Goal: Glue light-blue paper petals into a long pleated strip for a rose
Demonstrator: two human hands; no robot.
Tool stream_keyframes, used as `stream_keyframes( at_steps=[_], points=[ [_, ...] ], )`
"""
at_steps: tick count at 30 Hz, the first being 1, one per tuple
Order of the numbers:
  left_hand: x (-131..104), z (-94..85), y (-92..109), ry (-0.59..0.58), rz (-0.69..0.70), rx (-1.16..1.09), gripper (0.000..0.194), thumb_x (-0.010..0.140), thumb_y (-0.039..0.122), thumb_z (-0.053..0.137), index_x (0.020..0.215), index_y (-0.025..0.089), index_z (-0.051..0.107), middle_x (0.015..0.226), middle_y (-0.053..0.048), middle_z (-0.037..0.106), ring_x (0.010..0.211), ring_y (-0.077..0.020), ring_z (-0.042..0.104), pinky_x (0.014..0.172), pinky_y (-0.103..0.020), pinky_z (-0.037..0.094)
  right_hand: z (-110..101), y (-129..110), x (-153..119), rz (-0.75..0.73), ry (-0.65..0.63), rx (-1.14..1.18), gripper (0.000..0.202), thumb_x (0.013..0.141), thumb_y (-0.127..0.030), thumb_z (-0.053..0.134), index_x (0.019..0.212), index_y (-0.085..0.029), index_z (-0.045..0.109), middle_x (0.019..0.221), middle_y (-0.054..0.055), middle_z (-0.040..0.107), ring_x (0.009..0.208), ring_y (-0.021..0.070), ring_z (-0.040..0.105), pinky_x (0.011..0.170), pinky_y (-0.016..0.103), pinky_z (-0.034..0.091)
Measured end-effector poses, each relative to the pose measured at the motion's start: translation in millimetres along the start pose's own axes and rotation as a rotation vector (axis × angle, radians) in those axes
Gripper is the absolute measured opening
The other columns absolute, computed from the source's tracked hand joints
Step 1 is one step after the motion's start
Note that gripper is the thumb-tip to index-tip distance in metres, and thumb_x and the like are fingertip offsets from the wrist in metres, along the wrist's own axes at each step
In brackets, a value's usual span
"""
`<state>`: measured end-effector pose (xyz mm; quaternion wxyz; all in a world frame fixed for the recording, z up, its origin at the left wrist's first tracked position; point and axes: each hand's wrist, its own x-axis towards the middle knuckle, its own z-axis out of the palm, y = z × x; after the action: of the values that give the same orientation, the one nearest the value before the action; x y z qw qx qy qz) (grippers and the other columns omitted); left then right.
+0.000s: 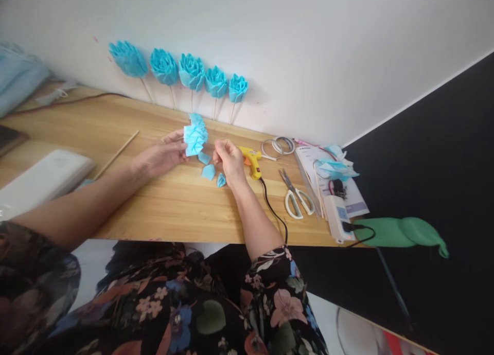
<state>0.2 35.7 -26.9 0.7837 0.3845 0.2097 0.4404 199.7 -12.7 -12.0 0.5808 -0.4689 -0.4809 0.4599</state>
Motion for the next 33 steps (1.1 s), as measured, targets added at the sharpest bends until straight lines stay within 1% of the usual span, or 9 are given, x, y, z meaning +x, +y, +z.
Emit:
stream_keyframes(
  at_steps=[5, 11, 14, 17, 21, 23, 27, 30, 33],
  points=[
    [0, 0.1, -1, -0.006, -0.004, 0.002, 0.036, 0.071, 0.011, 0.090, 0.105, 0.019, 0.079, 0.092, -0.002, 0.077, 0.071, -0.0113, 0.067, 0.061, -0.021, 0.052, 3, 0, -2, -0.060, -0.037, -0.045, 0.061, 0.077, -0.079, 0.071, 0.067, -0.024, 0.046, 0.049, -0.009, 0.047, 0.049, 0.0080, 0.042, 0.054, 0.025, 0.037],
    [-1, 1.9, -1, -0.003, -0.002, 0.017, 0.035, 0.070, 0.012, 0.090, 0.103, 0.018, 0.078, 0.093, -0.002, 0.076, 0.069, -0.0099, 0.065, 0.063, -0.021, 0.052, 3, 1, -3, -0.069, -0.012, -0.106, 0.063, 0.078, -0.079, 0.071, 0.064, -0.024, 0.043, 0.049, -0.009, 0.041, 0.049, 0.0080, 0.039, 0.054, 0.025, 0.035],
    [-2, 3.4, 0, 0.007, -0.006, 0.027, 0.036, 0.071, 0.010, 0.089, 0.104, 0.019, 0.078, 0.096, -0.002, 0.076, 0.072, -0.0102, 0.065, 0.063, -0.021, 0.051, 3, 2, -3, -0.045, 0.006, -0.138, 0.065, 0.074, -0.080, 0.072, 0.062, -0.024, 0.042, 0.047, -0.009, 0.041, 0.048, 0.0076, 0.038, 0.052, 0.025, 0.033],
    [-3, 5.3, 1, 0.013, -0.009, 0.038, 0.034, 0.073, 0.008, 0.086, 0.104, 0.019, 0.078, 0.096, -0.003, 0.076, 0.071, -0.0105, 0.065, 0.063, -0.021, 0.051, 3, 2, -3, -0.045, 0.049, -0.141, 0.062, 0.072, -0.076, 0.077, 0.061, -0.024, 0.046, 0.047, -0.008, 0.049, 0.048, 0.0074, 0.041, 0.052, 0.025, 0.035],
    [-3, 7.6, 2, 0.017, 0.000, 0.040, 0.031, 0.075, 0.006, 0.083, 0.103, 0.018, 0.078, 0.092, -0.003, 0.075, 0.069, -0.0105, 0.064, 0.062, -0.022, 0.050, 5, 2, -2, -0.037, 0.078, -0.128, 0.051, 0.071, -0.069, 0.082, 0.069, -0.023, 0.059, 0.060, -0.004, 0.065, 0.056, 0.0095, 0.056, 0.060, 0.026, 0.048],
    [-3, 8.4, 3, 0.022, -0.001, 0.040, 0.029, 0.075, 0.006, 0.083, 0.101, 0.018, 0.078, 0.090, -0.003, 0.075, 0.067, -0.0103, 0.063, 0.062, -0.022, 0.050, 5, 2, -2, -0.023, 0.079, -0.119, 0.046, 0.072, -0.064, 0.084, 0.075, -0.023, 0.063, 0.066, -0.003, 0.070, 0.061, 0.0110, 0.062, 0.065, 0.027, 0.053],
    [-3, 9.2, 4, 0.019, -0.012, 0.041, 0.030, 0.074, 0.006, 0.084, 0.101, 0.018, 0.078, 0.087, -0.003, 0.075, 0.066, -0.0103, 0.063, 0.061, -0.021, 0.050, 5, 4, 0, -0.033, 0.075, -0.084, 0.039, 0.074, -0.057, 0.085, 0.079, -0.024, 0.064, 0.075, -0.002, 0.074, 0.070, 0.0127, 0.068, 0.074, 0.030, 0.059],
    [-3, 9.6, 4, 0.023, -0.016, 0.036, 0.032, 0.072, 0.006, 0.086, 0.101, 0.018, 0.078, 0.088, -0.003, 0.076, 0.067, -0.0105, 0.063, 0.061, -0.022, 0.050, 4, 7, 1, -0.044, 0.070, -0.056, 0.036, 0.074, -0.053, 0.085, 0.083, -0.024, 0.065, 0.082, -0.002, 0.076, 0.077, 0.0140, 0.071, 0.081, 0.032, 0.060],
    [-3, 9.8, 4, 0.033, -0.016, 0.019, 0.034, 0.071, 0.006, 0.087, 0.102, 0.017, 0.078, 0.091, -0.003, 0.076, 0.068, -0.0108, 0.065, 0.061, -0.022, 0.050, 3, 8, 2, -0.054, 0.064, -0.008, 0.037, 0.072, -0.051, 0.087, 0.085, -0.025, 0.064, 0.084, -0.003, 0.077, 0.081, 0.0147, 0.073, 0.084, 0.032, 0.060]
  ],
)
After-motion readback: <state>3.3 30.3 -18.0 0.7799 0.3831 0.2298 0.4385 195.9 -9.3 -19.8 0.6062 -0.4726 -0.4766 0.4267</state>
